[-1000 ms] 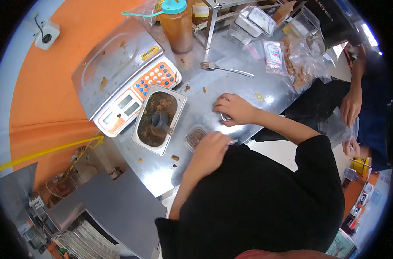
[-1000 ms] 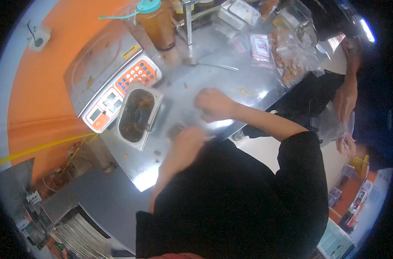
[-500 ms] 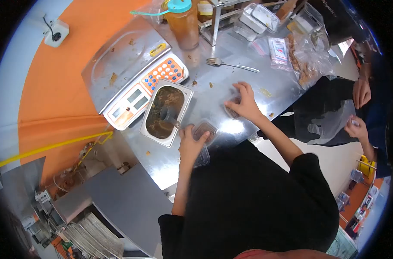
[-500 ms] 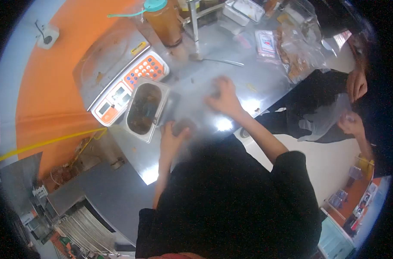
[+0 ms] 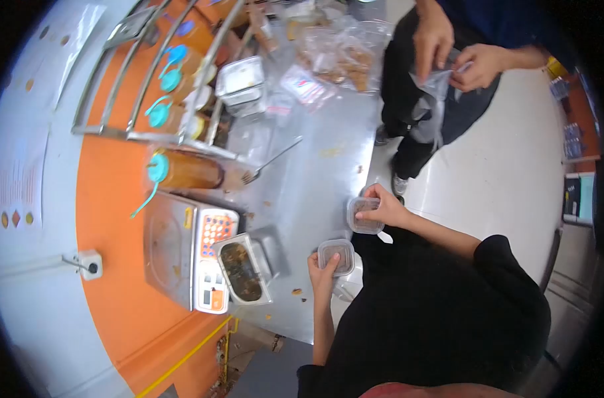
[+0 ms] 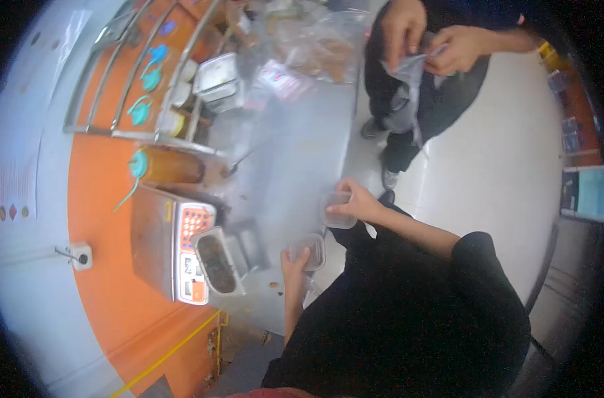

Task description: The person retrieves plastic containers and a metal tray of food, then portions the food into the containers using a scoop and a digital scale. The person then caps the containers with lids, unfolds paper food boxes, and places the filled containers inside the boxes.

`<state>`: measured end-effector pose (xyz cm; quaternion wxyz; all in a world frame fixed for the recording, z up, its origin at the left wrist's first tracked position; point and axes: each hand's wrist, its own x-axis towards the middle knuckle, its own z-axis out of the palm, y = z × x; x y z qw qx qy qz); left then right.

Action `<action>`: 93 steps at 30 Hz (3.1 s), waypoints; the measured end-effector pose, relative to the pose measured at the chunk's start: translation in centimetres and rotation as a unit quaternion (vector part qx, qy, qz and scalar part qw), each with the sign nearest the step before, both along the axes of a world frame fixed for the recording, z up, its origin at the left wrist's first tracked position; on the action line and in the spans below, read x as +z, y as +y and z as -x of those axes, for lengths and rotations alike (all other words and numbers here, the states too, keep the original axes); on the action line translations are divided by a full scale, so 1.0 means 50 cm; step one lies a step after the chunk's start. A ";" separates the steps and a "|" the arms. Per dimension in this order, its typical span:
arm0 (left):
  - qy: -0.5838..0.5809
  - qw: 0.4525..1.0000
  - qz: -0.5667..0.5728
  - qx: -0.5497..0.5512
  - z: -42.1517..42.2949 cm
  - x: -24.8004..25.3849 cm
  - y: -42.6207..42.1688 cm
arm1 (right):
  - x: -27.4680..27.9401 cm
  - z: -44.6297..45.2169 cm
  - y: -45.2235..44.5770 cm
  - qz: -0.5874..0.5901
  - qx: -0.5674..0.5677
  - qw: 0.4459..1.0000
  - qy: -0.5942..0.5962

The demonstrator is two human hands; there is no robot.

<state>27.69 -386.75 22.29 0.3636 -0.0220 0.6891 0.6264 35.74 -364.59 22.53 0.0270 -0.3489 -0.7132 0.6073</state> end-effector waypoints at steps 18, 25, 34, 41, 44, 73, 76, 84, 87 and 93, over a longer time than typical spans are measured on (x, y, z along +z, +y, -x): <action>-0.219 0.915 -0.065 -0.333 -0.592 0.077 0.827 | 0.060 -0.830 0.423 0.346 -0.406 0.745 0.400; -0.099 0.846 -0.168 -0.497 -0.848 0.085 1.042 | 0.036 -1.046 0.534 0.229 -0.434 0.850 0.192; -0.047 0.823 -0.153 -0.545 -0.897 0.043 1.512 | 0.031 -1.059 1.063 0.219 -0.311 0.916 0.124; 0.018 0.818 -0.191 -0.542 -0.895 0.042 1.957 | 0.084 -1.039 1.491 0.140 -0.372 0.909 0.127; 0.012 0.845 -0.172 -0.507 -0.876 0.054 2.108 | 0.076 -1.013 1.651 0.110 -0.330 0.924 0.159; -0.051 0.960 0.004 -0.274 -0.576 0.049 3.711 | -0.030 -0.878 3.488 0.119 -0.203 0.967 -0.095; -0.159 0.898 -0.092 -0.401 -0.533 0.027 3.899 | -0.091 -0.865 3.628 0.124 -0.321 0.937 -0.063; -0.085 0.657 -0.082 -0.745 -0.496 0.048 4.549 | -0.179 -0.708 4.111 0.204 -0.562 0.792 0.122; -0.139 0.718 -0.080 -0.678 -0.420 0.056 4.758 | -0.177 -0.629 4.384 -0.023 -0.521 0.851 0.058; -0.282 0.764 -0.060 -0.577 -0.241 0.034 5.068 | 0.045 -0.408 4.800 -0.110 -0.283 0.949 -0.079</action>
